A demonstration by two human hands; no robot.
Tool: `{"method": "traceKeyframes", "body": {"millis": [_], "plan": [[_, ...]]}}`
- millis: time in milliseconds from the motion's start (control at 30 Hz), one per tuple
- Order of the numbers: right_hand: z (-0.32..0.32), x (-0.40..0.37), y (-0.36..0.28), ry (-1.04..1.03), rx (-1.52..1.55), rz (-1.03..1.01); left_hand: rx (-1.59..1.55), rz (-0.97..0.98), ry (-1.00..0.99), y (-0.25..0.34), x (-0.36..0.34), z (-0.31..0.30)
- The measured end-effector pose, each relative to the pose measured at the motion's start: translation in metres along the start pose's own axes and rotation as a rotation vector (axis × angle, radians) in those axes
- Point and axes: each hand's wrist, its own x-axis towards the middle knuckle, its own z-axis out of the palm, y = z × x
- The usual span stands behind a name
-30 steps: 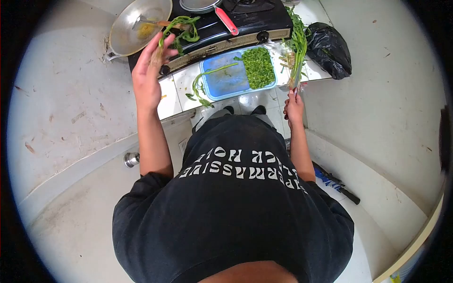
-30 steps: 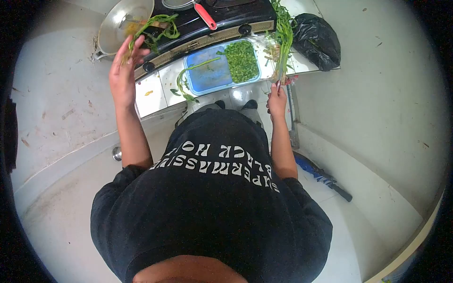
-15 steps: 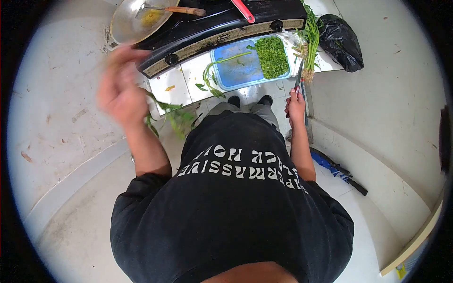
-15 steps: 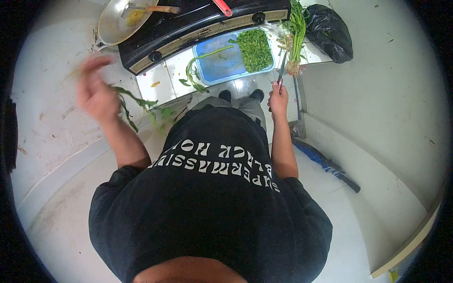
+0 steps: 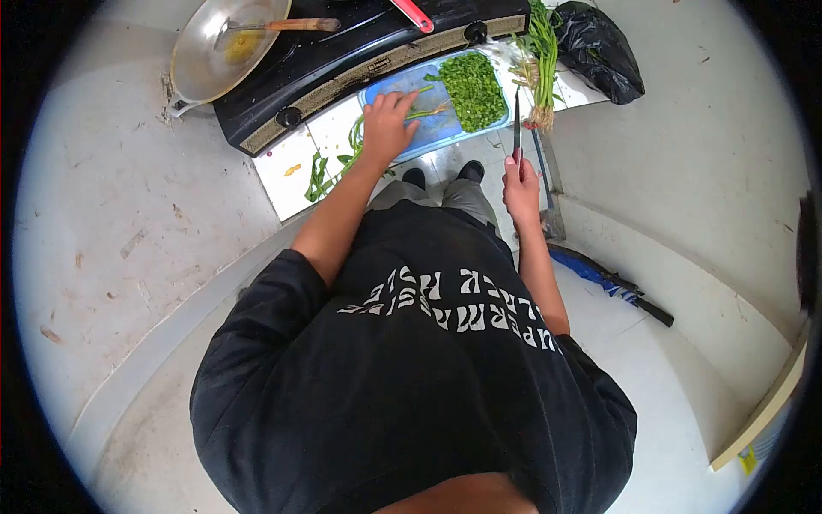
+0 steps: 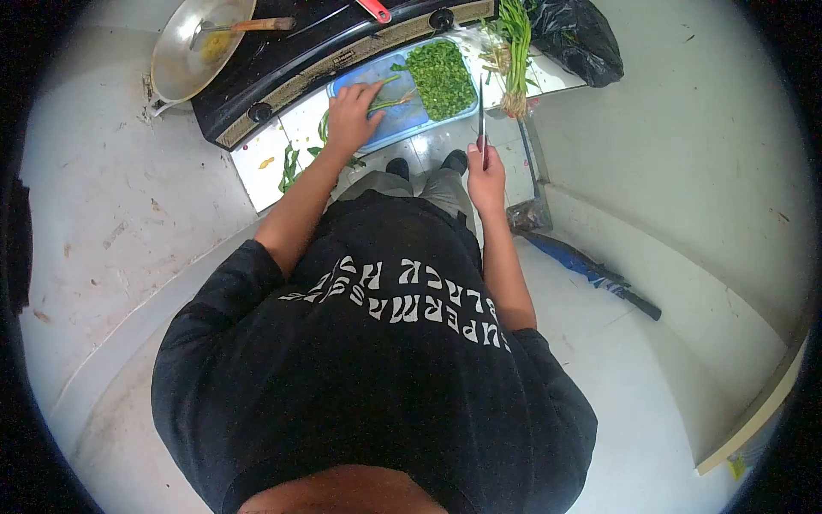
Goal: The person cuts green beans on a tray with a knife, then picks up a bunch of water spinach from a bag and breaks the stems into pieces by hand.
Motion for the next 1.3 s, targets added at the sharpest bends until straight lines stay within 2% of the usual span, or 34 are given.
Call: {"method": "traceKeyframes", "body": {"millis": [33,100,167,233,267,433,600,1300], "plan": [[0.002,-0.003,-0.002,0.004,0.002,0.004,-0.026,-0.017,0.032,-0.006,-0.003,0.003],[0.008,-0.010,-0.006,-0.020,-0.081,-0.171,-0.031,-0.008,-0.005,-0.017,-0.009,0.012],[0.014,-0.019,-0.029,-0.071,-0.122,-0.159,-0.034,-0.005,-0.040,-0.022,-0.009,0.017],[0.025,-0.022,-0.045,-0.220,-0.296,-0.107,-0.052,-0.010,-0.020,-0.017,-0.005,0.024],[0.031,-0.022,-0.049,-0.234,-0.315,-0.144,-0.054,-0.014,-0.017,-0.014,-0.003,0.027],[0.058,-0.011,-0.057,-0.245,-0.421,-0.118,-0.131,-0.103,0.020,-0.005,0.001,0.033],[0.070,-0.008,-0.061,-0.240,-0.594,-0.091,-0.111,-0.110,-0.009,-0.006,0.002,0.035],[0.088,0.011,-0.072,-0.246,-0.763,-0.053,-0.111,-0.126,-0.085,-0.005,0.005,0.032]]}}
